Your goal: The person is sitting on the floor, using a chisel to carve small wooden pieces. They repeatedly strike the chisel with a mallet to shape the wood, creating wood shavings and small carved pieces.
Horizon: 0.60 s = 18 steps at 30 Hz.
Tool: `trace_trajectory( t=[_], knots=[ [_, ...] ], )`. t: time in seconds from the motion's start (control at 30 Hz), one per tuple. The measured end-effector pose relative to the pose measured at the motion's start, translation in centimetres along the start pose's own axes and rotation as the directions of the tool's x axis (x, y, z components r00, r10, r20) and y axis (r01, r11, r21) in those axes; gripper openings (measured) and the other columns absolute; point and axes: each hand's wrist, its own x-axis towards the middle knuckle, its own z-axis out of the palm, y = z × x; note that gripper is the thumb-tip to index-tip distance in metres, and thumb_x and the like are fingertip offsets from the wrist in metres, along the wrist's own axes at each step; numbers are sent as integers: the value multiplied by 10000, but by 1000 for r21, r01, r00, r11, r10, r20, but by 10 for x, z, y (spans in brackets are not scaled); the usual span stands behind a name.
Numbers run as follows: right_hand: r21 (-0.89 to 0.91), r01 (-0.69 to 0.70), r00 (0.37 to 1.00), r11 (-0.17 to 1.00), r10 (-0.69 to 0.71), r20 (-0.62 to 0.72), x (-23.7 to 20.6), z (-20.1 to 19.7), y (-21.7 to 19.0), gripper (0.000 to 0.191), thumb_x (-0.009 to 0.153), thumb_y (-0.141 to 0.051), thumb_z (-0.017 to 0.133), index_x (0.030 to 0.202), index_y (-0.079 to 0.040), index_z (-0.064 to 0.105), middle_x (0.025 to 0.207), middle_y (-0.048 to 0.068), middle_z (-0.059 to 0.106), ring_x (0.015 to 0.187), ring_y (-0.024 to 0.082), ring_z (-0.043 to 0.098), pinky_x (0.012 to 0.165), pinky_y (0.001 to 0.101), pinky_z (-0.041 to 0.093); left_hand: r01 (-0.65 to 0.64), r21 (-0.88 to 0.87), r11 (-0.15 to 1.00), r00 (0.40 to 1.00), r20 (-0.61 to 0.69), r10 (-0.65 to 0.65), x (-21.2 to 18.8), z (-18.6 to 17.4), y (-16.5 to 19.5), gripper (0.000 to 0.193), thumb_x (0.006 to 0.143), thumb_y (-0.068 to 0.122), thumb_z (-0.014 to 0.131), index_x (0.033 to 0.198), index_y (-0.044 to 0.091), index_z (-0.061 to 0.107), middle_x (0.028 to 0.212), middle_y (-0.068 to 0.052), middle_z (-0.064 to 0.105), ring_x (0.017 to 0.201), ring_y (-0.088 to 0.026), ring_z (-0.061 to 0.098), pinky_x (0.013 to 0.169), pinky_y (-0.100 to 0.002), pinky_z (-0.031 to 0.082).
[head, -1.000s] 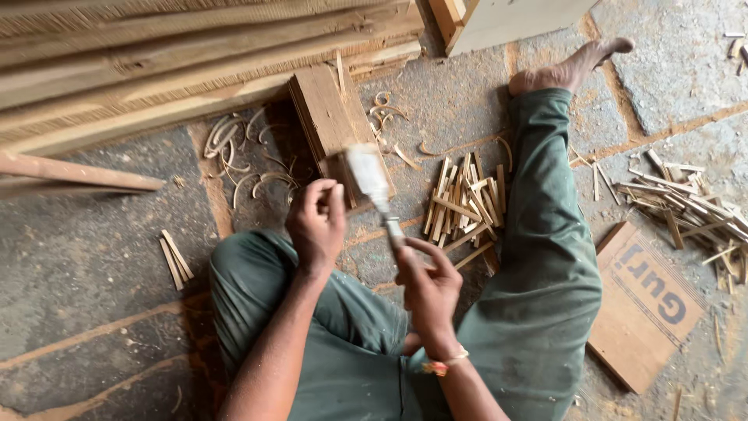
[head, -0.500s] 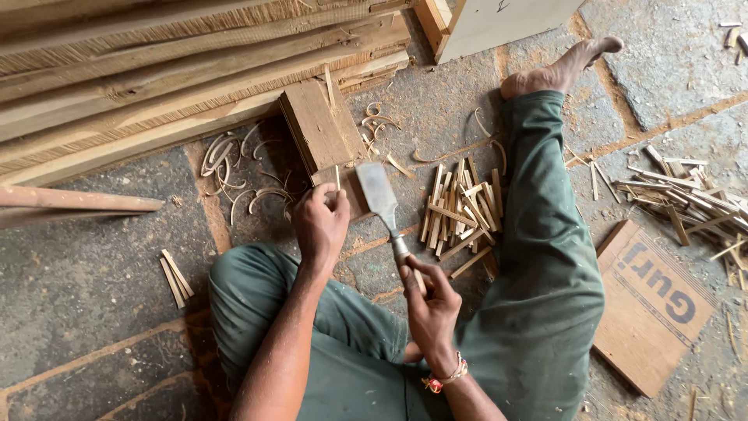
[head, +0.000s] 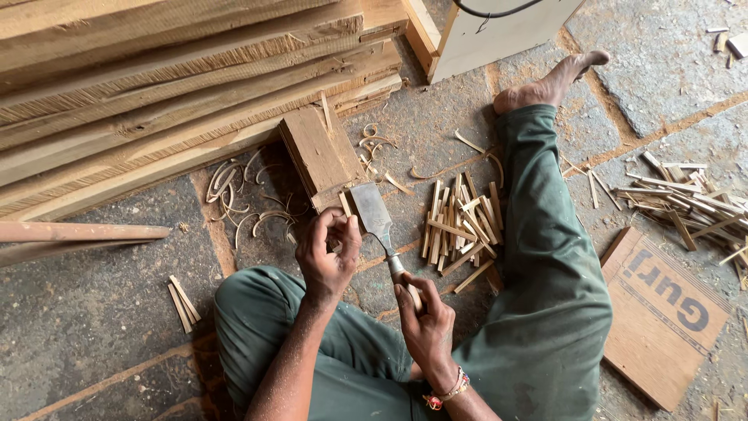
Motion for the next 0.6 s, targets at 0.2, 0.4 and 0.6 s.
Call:
trace_trajectory(
  t=[0.2, 0.4, 0.6],
  knots=[
    [-14, -32, 999, 999, 32, 12, 0, -1, -3, 232, 949, -213, 691, 1152, -101, 710, 459, -1, 566, 404, 39, 479, 388, 291, 311, -62, -5, 998, 998, -15, 62, 5, -6, 11, 174, 1009, 139, 696, 1142, 45, 634, 918, -42, 683, 774, -137, 687, 699, -285, 564],
    [-10, -28, 1000, 1000, 28, 0, 0, 1, -1, 233, 951, -217, 690, 1153, -102, 709, 457, -1, 561, 411, 38, 485, 390, 287, 324, 279, -38, 960, 958, 81, -275, 5, -1, 1, 186, 1005, 201, 641, 1064, 40, 711, 819, -54, 734, 689, -124, 695, 613, -271, 549],
    [-37, 8, 1000, 999, -9, -11, 0, 2, 4, 233, 951, -216, 692, 1155, -105, 707, 461, 3, 558, 407, 44, 484, 389, 286, 324, 662, 88, 744, 729, 150, -667, 10, 11, -35, 275, 959, 270, 666, 1073, 34, 750, 818, -84, 757, 641, -150, 689, 579, -314, 560]
  ],
)
